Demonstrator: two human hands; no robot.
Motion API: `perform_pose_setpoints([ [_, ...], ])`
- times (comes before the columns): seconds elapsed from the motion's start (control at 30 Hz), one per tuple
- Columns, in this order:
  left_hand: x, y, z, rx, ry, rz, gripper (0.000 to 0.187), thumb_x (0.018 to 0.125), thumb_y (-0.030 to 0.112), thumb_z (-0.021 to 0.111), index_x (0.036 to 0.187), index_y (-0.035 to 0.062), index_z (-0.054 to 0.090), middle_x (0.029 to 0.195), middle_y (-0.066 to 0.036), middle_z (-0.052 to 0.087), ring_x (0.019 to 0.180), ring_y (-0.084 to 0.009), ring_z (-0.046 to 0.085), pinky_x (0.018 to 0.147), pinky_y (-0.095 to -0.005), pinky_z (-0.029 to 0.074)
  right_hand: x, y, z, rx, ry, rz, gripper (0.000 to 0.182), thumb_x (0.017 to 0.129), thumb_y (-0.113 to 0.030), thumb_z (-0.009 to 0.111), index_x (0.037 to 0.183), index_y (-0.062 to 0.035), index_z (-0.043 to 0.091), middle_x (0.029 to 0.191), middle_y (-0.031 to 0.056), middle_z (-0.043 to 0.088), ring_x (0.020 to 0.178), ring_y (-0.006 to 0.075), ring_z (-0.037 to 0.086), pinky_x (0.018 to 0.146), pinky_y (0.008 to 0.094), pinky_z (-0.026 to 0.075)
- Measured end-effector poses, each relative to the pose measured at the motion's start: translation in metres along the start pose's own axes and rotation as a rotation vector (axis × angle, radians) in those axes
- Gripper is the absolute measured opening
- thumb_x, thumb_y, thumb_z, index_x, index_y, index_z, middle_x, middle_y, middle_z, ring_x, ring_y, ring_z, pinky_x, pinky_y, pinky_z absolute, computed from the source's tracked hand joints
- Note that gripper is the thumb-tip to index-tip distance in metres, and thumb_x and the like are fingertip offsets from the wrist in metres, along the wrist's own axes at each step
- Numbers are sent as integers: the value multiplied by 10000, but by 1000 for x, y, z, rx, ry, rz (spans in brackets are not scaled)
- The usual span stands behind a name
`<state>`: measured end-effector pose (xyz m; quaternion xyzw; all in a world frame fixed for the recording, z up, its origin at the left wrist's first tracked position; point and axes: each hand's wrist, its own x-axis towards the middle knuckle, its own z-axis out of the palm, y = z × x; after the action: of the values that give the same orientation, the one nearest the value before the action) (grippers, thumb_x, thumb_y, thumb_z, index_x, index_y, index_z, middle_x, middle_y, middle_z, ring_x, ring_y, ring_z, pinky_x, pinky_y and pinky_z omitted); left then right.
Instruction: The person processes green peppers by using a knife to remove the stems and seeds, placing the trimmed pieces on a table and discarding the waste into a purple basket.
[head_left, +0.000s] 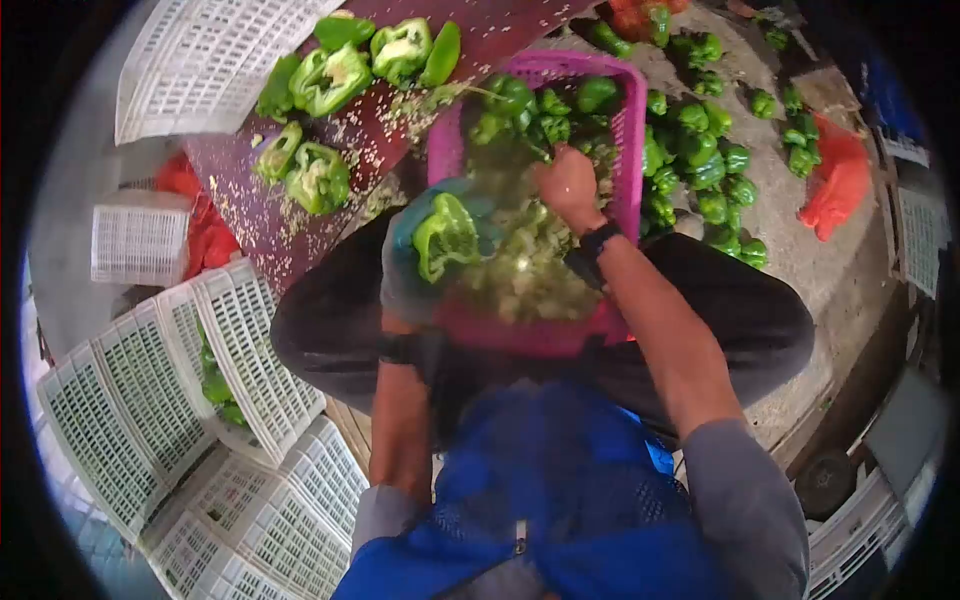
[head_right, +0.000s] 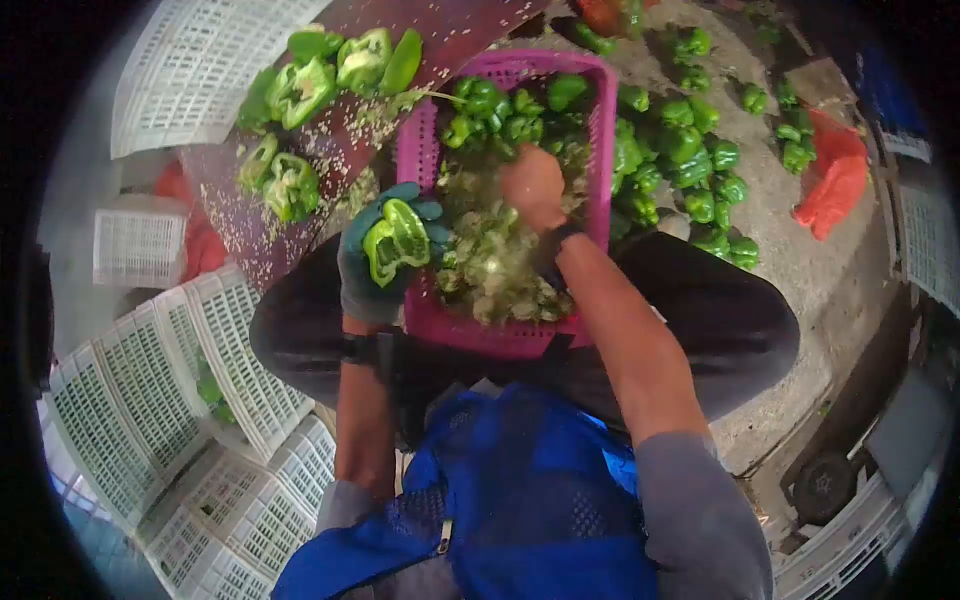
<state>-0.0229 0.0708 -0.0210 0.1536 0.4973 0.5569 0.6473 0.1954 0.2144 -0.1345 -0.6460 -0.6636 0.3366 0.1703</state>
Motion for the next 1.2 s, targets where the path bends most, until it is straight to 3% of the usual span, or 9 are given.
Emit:
perform_pose_setpoints([
  [0.13,-11,-28,-21,-197,22,67,527,1010,174,725,1490,50,545,1495,-239,617,1205,-343,709,1020,-505,619,25,10,46,-70,-61,111,309,840,-261,786,946,29,785,981,306,767,960,500,752,846,553,611],
  [0.27,-16,7,25,-449,-40,-70,474,1007,144,700,1464,53,615,1368,-210,704,1158,-300,731,971,-433,616,35,33,69,-82,-88,118,271,834,-242,775,893,20,804,929,299,770,923,486,764,834,531,623],
  [0.4,15,-23,21,489,278,55,407,1014,143,641,1395,12,699,1167,-172,780,1034,-242,741,883,-344,586,27,33,64,-21,11,113,247,847,-187,734,943,32,795,909,296,767,904,487,760,813,519,618],
  [0.6,6,-36,13,217,241,-106,354,1075,156,642,1400,17,668,1060,-82,764,865,-160,732,726,-311,602,-36,-19,-9,439,-28,44,253,918,-145,712,1106,12,772,797,250,735,710,403,731,679,485,558],
  [0.77,9,-67,-9,657,27,287,352,1106,229,645,1390,21,668,1043,-70,753,887,-157,747,730,-327,618,-79,-60,-59,383,-39,-297,212,914,-66,686,1101,-64,787,809,223,724,667,381,689,649,439,539],
  [0.87,-9,-53,11,781,-60,536,428,917,47,723,1339,-13,693,1065,-148,751,864,-247,759,743,-325,609,-104,-75,-82,374,-31,-445,225,876,-12,681,1071,-72,774,823,213,711,763,434,715,683,483,543],
  [0.93,-25,-35,28,670,-54,416,399,917,48,722,1310,-22,704,1074,-154,754,854,-252,762,742,-328,615,-115,-78,-90,381,-23,-517,229,864,5,680,1063,-65,769,841,209,716,806,440,723,702,487,549],
  [1.0,-42,-22,37,410,8,4,318,1115,247,641,1299,-4,701,1067,-88,759,861,-171,761,728,-340,639,-125,-76,-92,365,-29,-577,239,852,20,678,1060,-56,766,878,206,731,848,442,727,721,477,556],
  [1.2,-37,-74,8,562,-4,379,312,1042,242,741,1205,-24,717,1004,-104,761,766,-209,772,722,-363,668,-141,-67,-105,424,-187,-345,281,918,-7,675,1169,-56,790,998,237,776,890,420,748,773,427,586],
])
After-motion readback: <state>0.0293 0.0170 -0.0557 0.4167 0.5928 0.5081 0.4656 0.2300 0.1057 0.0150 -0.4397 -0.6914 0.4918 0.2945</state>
